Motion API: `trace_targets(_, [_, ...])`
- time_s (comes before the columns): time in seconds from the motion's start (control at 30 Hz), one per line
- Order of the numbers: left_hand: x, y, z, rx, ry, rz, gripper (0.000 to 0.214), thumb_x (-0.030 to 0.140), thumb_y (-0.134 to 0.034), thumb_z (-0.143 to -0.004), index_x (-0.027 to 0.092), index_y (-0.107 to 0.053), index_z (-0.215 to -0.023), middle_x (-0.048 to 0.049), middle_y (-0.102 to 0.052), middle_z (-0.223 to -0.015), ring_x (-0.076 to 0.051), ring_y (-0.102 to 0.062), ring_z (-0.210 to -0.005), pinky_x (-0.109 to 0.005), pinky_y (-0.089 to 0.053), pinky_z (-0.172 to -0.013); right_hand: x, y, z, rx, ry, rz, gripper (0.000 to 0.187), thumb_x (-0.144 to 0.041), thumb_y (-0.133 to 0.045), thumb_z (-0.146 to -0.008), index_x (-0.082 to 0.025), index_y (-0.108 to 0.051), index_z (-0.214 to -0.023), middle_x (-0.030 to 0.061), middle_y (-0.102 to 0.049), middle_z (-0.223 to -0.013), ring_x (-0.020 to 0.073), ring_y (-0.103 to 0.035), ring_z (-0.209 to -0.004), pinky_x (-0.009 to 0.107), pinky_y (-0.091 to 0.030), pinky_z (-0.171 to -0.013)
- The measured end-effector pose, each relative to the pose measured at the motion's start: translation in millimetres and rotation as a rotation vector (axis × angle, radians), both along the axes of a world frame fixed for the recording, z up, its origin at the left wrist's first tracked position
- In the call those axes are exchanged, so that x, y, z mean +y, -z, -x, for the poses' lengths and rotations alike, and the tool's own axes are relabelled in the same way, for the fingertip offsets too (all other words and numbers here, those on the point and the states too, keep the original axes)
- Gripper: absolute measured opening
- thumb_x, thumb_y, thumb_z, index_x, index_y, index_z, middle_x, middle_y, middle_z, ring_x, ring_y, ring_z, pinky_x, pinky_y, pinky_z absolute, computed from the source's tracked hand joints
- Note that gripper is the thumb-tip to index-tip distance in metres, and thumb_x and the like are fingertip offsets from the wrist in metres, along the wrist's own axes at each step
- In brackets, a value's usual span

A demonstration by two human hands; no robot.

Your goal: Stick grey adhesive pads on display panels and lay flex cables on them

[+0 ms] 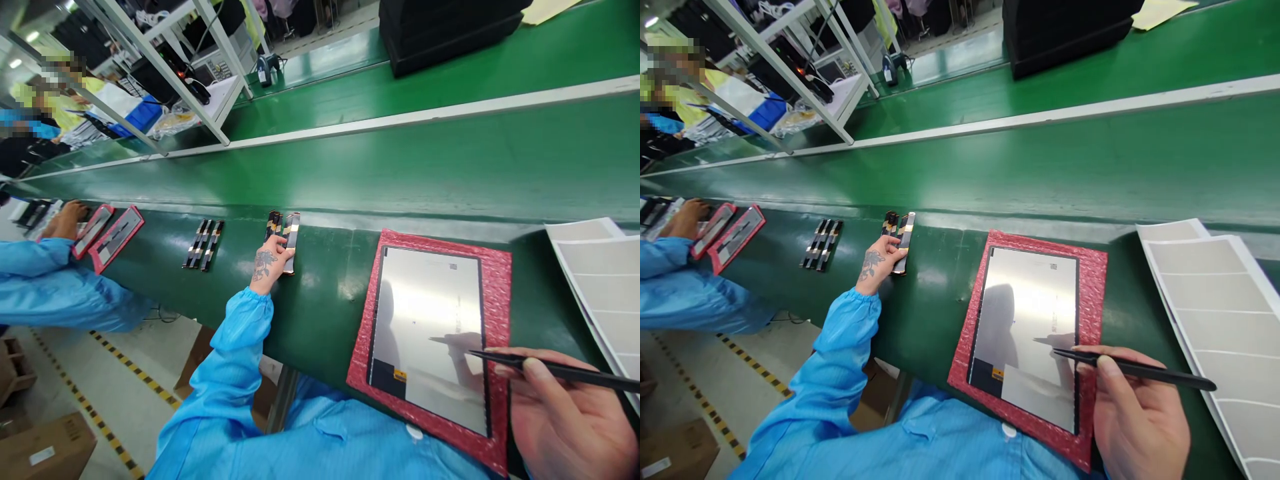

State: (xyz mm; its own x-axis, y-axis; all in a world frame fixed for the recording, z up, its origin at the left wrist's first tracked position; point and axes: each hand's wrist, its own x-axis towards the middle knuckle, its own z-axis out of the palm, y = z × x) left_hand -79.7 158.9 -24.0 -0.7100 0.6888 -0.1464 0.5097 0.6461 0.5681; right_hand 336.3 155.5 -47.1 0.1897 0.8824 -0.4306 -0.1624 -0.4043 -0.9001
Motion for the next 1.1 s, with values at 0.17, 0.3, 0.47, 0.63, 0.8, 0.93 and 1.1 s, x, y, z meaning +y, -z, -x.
trace_targets(0.17, [2.3, -8.6, 4.1, -0.017, 0.009, 0.003, 0.013, 0.027, -0.075, -0.077, 0.024, -0.065, -0.085, 0.0046, -0.066, -0.067, -0.020, -0.070, -0.073, -0.029, -0.051, -0.070, -1.3, -4.1, -0.9, 0.014, 0.041, 0.001, 0.056, -0.063, -0.101, -0.052, -0.030, -0.075, -0.089, 0.0018, -0.076, -0.081, 0.0232, -0.074, -0.073, 0.039, -0.069, -0.065])
trace_targets(0.3, [4.7, -15.6, 7.2, -0.015, 0.024, 0.027, 0.018, 0.027, -0.074, -0.075, 0.025, -0.058, -0.067, 0.0030, -0.062, -0.063, -0.020, -0.066, -0.071, -0.029, -0.046, -0.066, -1.5, -12.8, 3.3, 0.018, 0.062, -0.008, 0.058, -0.065, -0.103, -0.046, -0.031, -0.075, -0.084, 0.0011, -0.073, -0.077, 0.0234, -0.070, -0.066, 0.048, -0.070, -0.069])
trace_targets(0.47, [4.5, -23.3, 7.9, -0.027, 0.067, 0.025, 0.027, 0.029, -0.071, -0.077, 0.026, -0.052, -0.058, 0.0035, -0.056, -0.060, -0.020, -0.060, -0.069, -0.030, -0.042, -0.066, -1.2, -29.4, 10.2, 0.023, 0.100, 0.022, 0.065, -0.066, -0.107, -0.032, -0.033, -0.075, -0.078, -0.0002, -0.072, -0.074, 0.0225, -0.067, -0.060, 0.053, -0.070, -0.068])
trace_targets(0.63, [2.7, -27.1, 9.0, -0.043, 0.089, -0.050, 0.027, 0.028, -0.072, -0.076, 0.025, -0.058, -0.053, 0.0011, -0.057, -0.063, -0.022, -0.059, -0.076, -0.031, -0.042, -0.071, -1.3, -33.1, 11.7, 0.024, 0.095, 0.008, 0.064, -0.063, -0.107, -0.031, -0.031, -0.075, -0.076, -0.0011, -0.072, -0.072, 0.0198, -0.066, -0.058, 0.043, -0.066, -0.060])
trace_targets(0.8, [-0.6, -28.1, 7.7, -0.159, 0.060, -0.170, 0.018, 0.032, -0.075, -0.072, 0.023, -0.065, -0.060, 0.0009, -0.061, -0.062, -0.020, -0.059, -0.068, -0.030, -0.044, -0.065, -5.4, -29.7, 7.5, 0.009, 0.068, -0.035, 0.053, -0.060, -0.104, -0.043, -0.031, -0.076, -0.079, 0.0016, -0.076, -0.075, 0.0226, -0.071, -0.065, 0.039, -0.063, -0.059])
trace_targets(0.93, [-11.2, -36.3, -17.4, -0.346, 0.068, -0.308, 0.032, 0.048, -0.083, -0.068, 0.021, -0.066, -0.070, 0.0007, -0.066, -0.066, -0.016, -0.060, -0.063, -0.027, -0.047, -0.060, -7.7, -28.0, 5.5, 0.049, -0.008, -0.125, 0.034, -0.050, -0.097, -0.059, -0.031, -0.071, -0.070, 0.0030, -0.078, -0.085, 0.0250, -0.075, -0.079, 0.042, -0.065, -0.074])
trace_targets(1.1, [-25.8, -43.1, -92.4, -0.769, 0.248, -0.388, 0.045, 0.054, -0.093, -0.066, 0.021, -0.063, -0.065, 0.0028, -0.062, -0.062, -0.012, -0.055, -0.059, -0.024, -0.046, -0.057, -6.1, -42.2, 24.1, -0.007, -0.279, -0.222, 0.022, -0.046, -0.090, -0.068, -0.029, -0.076, -0.068, 0.0037, -0.075, -0.082, 0.0193, -0.064, -0.064, 0.033, -0.055, -0.057])
